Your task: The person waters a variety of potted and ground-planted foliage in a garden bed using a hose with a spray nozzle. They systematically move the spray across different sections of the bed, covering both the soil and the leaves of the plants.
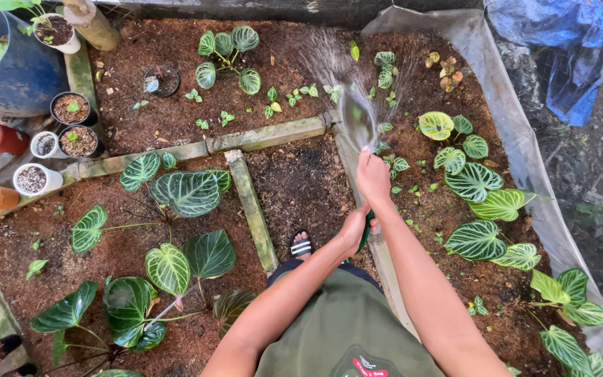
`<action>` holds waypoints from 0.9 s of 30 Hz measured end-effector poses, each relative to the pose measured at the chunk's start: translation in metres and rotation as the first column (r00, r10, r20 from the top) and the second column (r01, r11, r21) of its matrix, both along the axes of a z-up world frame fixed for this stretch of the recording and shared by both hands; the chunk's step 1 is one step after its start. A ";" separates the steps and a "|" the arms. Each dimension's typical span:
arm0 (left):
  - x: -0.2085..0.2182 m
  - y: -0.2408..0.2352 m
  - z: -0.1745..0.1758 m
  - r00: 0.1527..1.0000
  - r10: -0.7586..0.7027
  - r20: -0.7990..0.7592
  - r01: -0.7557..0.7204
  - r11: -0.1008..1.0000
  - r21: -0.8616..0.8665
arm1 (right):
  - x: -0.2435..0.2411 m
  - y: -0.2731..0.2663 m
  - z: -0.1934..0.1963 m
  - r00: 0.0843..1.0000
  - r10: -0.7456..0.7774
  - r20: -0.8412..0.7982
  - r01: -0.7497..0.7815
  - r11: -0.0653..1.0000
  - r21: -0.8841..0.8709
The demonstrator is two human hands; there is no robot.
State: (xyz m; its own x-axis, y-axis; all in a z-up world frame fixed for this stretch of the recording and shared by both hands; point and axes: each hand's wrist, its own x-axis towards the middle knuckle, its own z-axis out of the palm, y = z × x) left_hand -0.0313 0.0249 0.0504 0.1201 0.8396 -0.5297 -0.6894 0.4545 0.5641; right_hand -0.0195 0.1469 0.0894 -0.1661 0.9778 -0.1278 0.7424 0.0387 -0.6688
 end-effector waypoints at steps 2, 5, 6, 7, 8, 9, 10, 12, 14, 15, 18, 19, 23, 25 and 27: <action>0.002 0.002 -0.003 0.999 -0.004 0.037 0.003 1.000 0.023 | 0.003 0.002 -0.004 1.000 -0.020 0.003 0.020 1.000 -0.006; 0.006 0.001 -0.006 0.999 -0.041 0.008 0.041 0.999 0.020 | 0.011 0.003 -0.008 0.999 -0.039 -0.009 0.039 0.999 0.004; 0.008 0.001 -0.007 0.998 -0.058 -0.016 0.058 0.998 0.012 | 0.014 0.002 -0.010 0.999 -0.042 -0.015 0.042 0.999 0.010; 0.008 0.001 -0.008 0.998 -0.066 -0.020 0.066 0.998 0.013 | 0.016 0.002 -0.011 0.998 -0.055 -0.008 0.055 0.998 0.013; 0.009 0.001 -0.009 0.997 -0.074 -0.024 0.074 0.997 0.014 | 0.018 0.002 -0.012 0.998 -0.067 0.000 0.067 0.998 0.017; 0.011 0.001 -0.011 0.996 -0.082 -0.028 0.083 0.996 0.014 | 0.021 0.003 -0.013 0.997 -0.081 0.007 0.080 0.997 0.020; 0.012 0.002 -0.012 0.996 -0.086 -0.023 0.086 0.996 0.011 | 0.023 0.003 -0.014 0.997 -0.083 0.009 0.083 0.996 0.019; 0.017 0.002 -0.016 0.995 -0.096 -0.015 0.096 0.995 0.006 | 0.030 0.002 -0.016 0.996 -0.090 0.013 0.090 0.996 0.016; 0.023 0.004 -0.020 0.990 -0.134 -0.054 0.133 0.991 -0.008 | 0.038 0.003 -0.016 0.995 -0.102 0.018 0.101 0.993 0.054; 0.026 0.005 -0.022 0.986 -0.153 -0.074 0.152 0.988 -0.015 | 0.041 0.003 -0.016 0.994 -0.108 0.019 0.106 0.992 0.073; 0.034 0.009 -0.026 0.979 -0.189 -0.081 0.189 0.982 -0.015 | 0.052 0.007 -0.014 0.978 -0.206 0.035 0.206 0.978 -0.001; 0.037 0.012 -0.026 0.978 -0.197 -0.073 0.197 0.980 -0.012 | 0.056 0.008 -0.013 0.976 -0.217 0.034 0.217 0.976 0.014; 0.047 0.016 -0.026 0.970 -0.236 -0.059 0.236 0.972 -0.003 | 0.074 0.010 -0.012 0.966 -0.257 0.026 0.255 0.966 0.047; 0.051 0.016 -0.024 0.962 -0.262 -0.070 0.263 0.965 0.000 | 0.082 0.010 -0.012 0.963 -0.270 0.019 0.268 0.961 0.073; 0.054 0.017 -0.021 0.953 -0.292 -0.086 0.292 0.956 -0.006 | 0.087 0.009 -0.012 0.961 -0.277 0.016 0.273 0.955 0.111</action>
State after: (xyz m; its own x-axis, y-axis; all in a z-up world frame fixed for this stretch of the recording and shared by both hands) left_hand 0.0224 0.0419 0.0290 0.3151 0.7783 -0.5431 -0.4764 0.6247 0.6188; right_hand 0.0673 0.1559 0.0770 0.1138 0.9933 -0.0210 0.7548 -0.1001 -0.6482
